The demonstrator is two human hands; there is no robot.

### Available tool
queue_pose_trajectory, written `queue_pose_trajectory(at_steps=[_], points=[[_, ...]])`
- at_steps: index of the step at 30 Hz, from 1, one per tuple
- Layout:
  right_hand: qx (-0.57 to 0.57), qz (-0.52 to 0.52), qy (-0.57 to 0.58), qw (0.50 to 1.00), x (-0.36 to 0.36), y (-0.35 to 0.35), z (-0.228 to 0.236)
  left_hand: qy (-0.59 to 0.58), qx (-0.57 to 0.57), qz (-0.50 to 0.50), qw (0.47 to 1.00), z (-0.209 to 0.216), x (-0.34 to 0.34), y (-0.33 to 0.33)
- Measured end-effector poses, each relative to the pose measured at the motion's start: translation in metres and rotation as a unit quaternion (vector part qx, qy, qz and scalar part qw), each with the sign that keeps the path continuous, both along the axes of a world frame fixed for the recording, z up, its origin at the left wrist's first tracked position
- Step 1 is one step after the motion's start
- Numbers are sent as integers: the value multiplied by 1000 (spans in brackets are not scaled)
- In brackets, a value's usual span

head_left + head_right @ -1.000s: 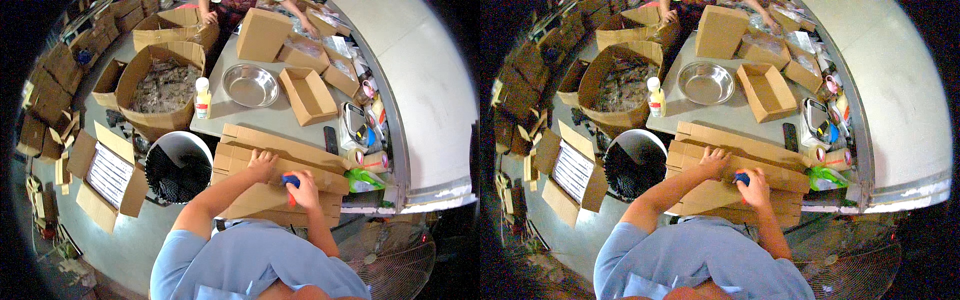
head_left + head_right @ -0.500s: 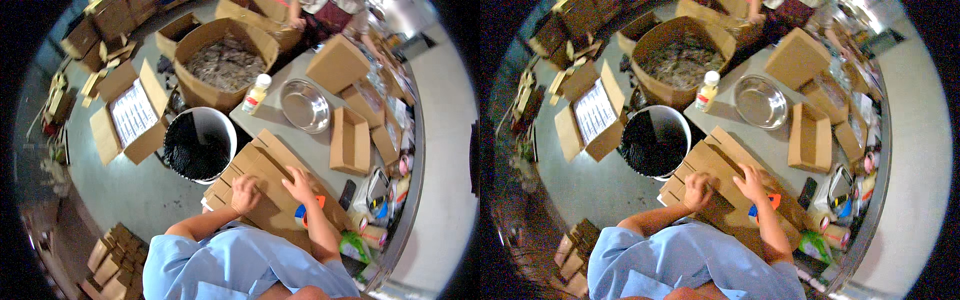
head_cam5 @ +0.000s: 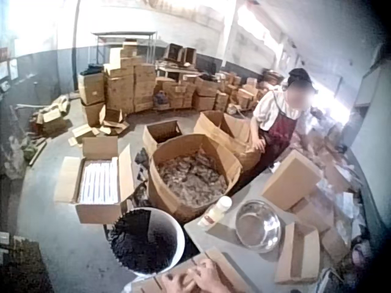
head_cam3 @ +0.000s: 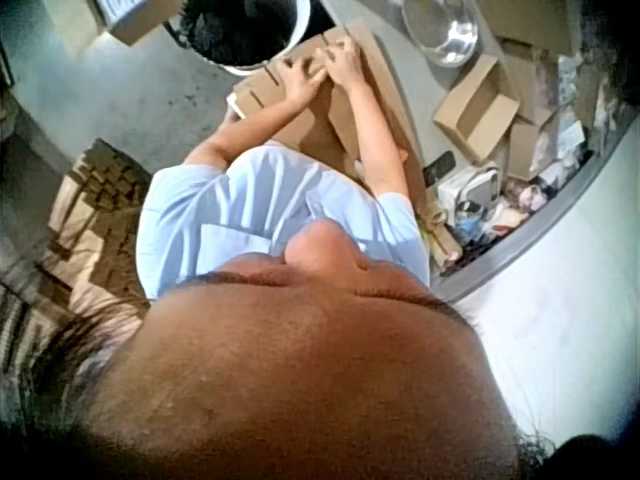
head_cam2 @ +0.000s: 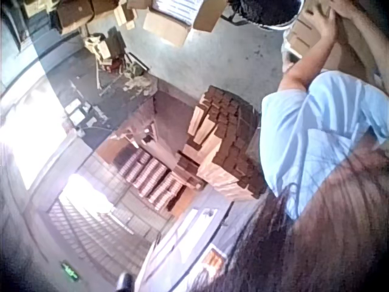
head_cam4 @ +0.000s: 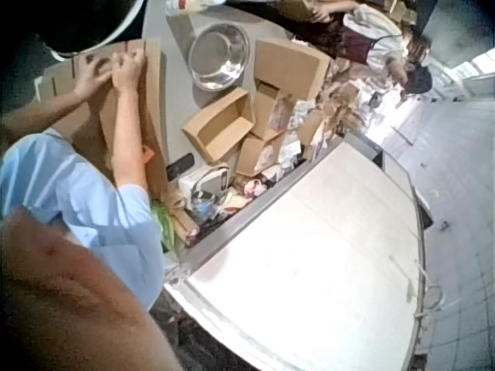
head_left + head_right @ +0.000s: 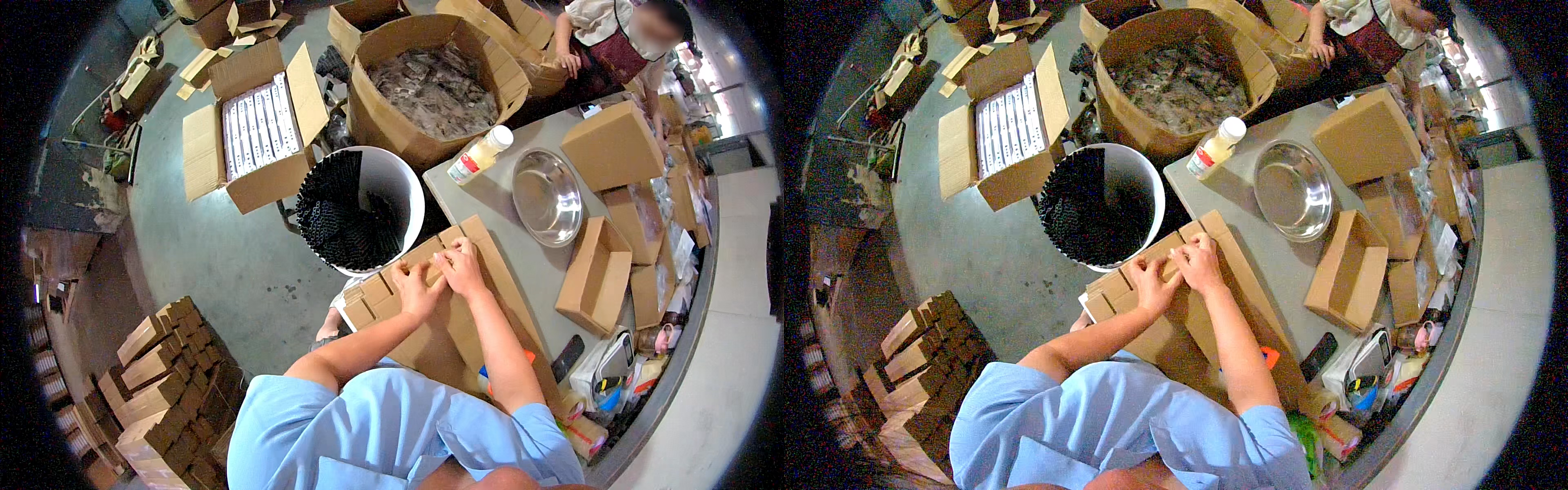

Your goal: The person places a metal drawer slide into a long cardboard box, adds a plastic bag containing screws and small brackets, and seals the box with adhesive tape using a tape dispenser.

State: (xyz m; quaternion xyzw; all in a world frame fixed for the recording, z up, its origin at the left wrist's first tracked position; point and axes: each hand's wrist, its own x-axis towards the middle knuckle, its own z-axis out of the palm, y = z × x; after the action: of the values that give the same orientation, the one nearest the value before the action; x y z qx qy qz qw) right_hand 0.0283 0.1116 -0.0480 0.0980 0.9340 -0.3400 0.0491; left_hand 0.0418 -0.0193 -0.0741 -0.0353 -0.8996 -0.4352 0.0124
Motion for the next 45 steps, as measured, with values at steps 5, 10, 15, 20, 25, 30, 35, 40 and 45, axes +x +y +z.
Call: queue_pose_trajectory(at_steps=[5, 10, 15, 20, 25, 30, 35, 40, 45], points=[[139, 2, 58, 989, -1, 5, -16, -130, 49, -185, 973, 2, -22, -3], [57, -60, -11, 997, -10, -1, -15, -188, 106, -217, 952, -1, -36, -5], [-70, -174, -37, 981, -9, -1, -3, -51, -31, -240, 969, 6, -36, -4], [55, -229, 77, 969, 58, -7, 49, -44, -66, -268, 960, 38, -46, -15], [198, -346, -176, 900, 169, -28, 119, -163, 120, -218, 955, 21, -45, -4], [114, -352, -216, 904, 230, -41, 97, -180, 112, -306, 928, 2, -64, 5], [81, -338, -99, 932, 163, -54, 125, -196, 138, -291, 926, 3, -66, -4], [19, -172, 105, 979, 103, -51, 115, -450, 358, -237, 783, -37, -71, -6], [25, -87, 101, 991, 82, -36, 86, -606, 517, -223, 563, 5, -88, -20]])
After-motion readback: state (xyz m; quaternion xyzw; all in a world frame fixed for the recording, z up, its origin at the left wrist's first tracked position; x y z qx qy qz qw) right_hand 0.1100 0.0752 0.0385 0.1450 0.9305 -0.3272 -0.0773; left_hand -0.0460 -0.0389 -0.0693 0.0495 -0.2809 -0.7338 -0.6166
